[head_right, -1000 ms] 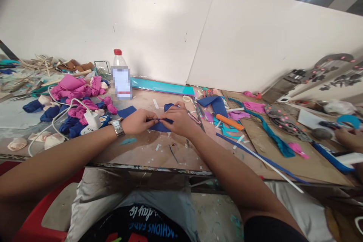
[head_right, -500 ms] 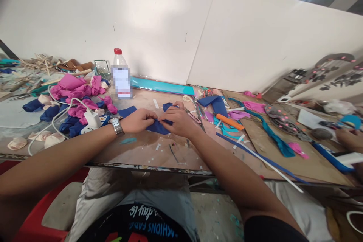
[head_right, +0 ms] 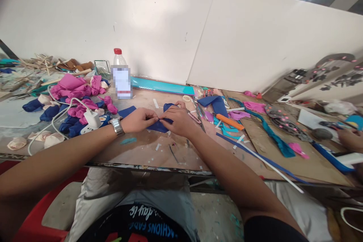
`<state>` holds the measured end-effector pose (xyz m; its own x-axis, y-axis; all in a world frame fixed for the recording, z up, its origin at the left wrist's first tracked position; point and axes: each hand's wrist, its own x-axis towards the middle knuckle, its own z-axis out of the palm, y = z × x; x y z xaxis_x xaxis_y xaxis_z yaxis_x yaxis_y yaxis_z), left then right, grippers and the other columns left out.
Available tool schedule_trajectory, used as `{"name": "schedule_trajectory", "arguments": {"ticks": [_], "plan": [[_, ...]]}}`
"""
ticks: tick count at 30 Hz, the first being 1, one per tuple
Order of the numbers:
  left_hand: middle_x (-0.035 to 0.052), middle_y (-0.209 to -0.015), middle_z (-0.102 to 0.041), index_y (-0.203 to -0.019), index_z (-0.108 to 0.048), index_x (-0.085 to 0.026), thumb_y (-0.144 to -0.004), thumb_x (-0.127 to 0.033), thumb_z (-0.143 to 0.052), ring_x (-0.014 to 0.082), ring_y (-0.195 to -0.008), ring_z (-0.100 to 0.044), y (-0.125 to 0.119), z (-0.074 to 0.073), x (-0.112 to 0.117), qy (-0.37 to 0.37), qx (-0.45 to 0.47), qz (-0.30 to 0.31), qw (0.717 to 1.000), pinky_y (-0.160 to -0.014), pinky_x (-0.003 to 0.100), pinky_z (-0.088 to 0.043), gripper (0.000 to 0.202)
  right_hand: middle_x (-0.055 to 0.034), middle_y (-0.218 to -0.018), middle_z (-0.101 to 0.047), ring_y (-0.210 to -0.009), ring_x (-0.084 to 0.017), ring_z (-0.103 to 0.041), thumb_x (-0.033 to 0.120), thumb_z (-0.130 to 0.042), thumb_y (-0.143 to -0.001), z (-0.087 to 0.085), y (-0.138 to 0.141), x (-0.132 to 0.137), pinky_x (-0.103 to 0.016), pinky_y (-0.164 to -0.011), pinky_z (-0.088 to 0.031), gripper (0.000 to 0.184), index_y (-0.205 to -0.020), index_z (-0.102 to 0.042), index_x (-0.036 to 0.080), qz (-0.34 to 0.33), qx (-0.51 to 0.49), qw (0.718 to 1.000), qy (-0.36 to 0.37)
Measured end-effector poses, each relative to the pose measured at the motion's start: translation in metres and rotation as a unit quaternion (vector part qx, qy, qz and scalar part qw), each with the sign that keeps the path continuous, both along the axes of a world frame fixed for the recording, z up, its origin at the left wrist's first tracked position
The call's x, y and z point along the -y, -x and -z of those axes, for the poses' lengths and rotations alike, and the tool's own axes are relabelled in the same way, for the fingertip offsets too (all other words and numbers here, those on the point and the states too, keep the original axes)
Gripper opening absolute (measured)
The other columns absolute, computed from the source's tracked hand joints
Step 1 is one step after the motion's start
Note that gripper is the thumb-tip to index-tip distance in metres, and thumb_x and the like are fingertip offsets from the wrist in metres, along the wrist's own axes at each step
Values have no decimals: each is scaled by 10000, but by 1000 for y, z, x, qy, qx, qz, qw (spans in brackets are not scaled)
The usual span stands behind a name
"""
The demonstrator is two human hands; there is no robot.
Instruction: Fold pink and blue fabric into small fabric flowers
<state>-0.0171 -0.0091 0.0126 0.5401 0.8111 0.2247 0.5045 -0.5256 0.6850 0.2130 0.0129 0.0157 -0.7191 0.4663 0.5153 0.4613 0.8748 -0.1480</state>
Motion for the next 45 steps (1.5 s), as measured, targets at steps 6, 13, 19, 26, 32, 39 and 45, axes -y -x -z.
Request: {"name": "schedule_trajectory", "arguments": {"ticks": [6, 13, 19, 26, 32, 39, 45], "plan": [[3, -719, -685, -883, -757, -177, -953, -314, -509, 135, -651, -541, -2, -3, 6, -49, -11, -22, 998, -625, 271, -337, 292, -44, -953, -781, -947, -228, -696, 252, -638, -953, 0, 2, 1, -417, -915, -467, 96, -955, -732, 237, 11, -6, 1000, -5], [23, -794, -744, -938, -771, -206, -964, -299, -517, 156, -688, -612, -3, -3, 9, -104, -50, -53, 992, -640, 287, -347, 272, -34, -944, -780, -967, -232, -671, 259, -657, -949, 1, 3, 2, -435, -972, -401, 67, -936, -716, 232, 44, -12, 999, -20], [27, -827, -764, -962, -760, -223, -978, -305, -512, 179, -744, -664, -4, -1, 8, -145, -85, -64, 984, -644, 291, -340, 261, -33, -930, -766, -1021, -251, -634, 295, -659, -959, 2, 3, 2, -462, -1001, -332, 82, -928, -698, 231, 54, -2, 998, -31], [24, -829, -765, -952, -749, -224, -985, -303, -515, 185, -751, -679, -4, 1, 6, -161, -105, -50, 980, -646, 291, -344, 249, -41, -916, -730, -1021, -245, -600, 309, -613, -981, -3, 5, 5, -448, -987, -326, 132, -893, -645, 216, 44, 15, 999, 2], [39, -861, -770, -1002, -742, -222, -1020, -338, -480, 197, -771, -687, -3, 1, 6, -173, -123, -36, 977, -657, 291, -364, 287, -47, -901, -700, -1033, -249, -568, 287, -568, -992, -8, 7, 8, -438, -962, -331, 141, -887, -622, 209, 36, 35, 998, 26], [63, -826, -769, -1011, -774, -211, -1033, -369, -469, 210, -748, -681, -3, 3, 2, -151, -150, -52, 976, -655, 300, -367, 344, -57, -964, -747, -1091, -266, -597, 317, -626, -975, 1, 4, 3, -449, -972, -310, 129, -933, -708, 227, 51, 11, 999, 9], [50, -794, -762, -967, -770, -217, -1030, -388, -473, 192, -705, -666, -2, 4, 2, -152, -125, -48, 979, -630, 292, -345, 349, -41, -904, -731, -1033, -246, -593, 262, -589, -975, -2, 6, 5, -440, -969, -309, 119, -882, -645, 213, 50, 30, 998, 8]]}}
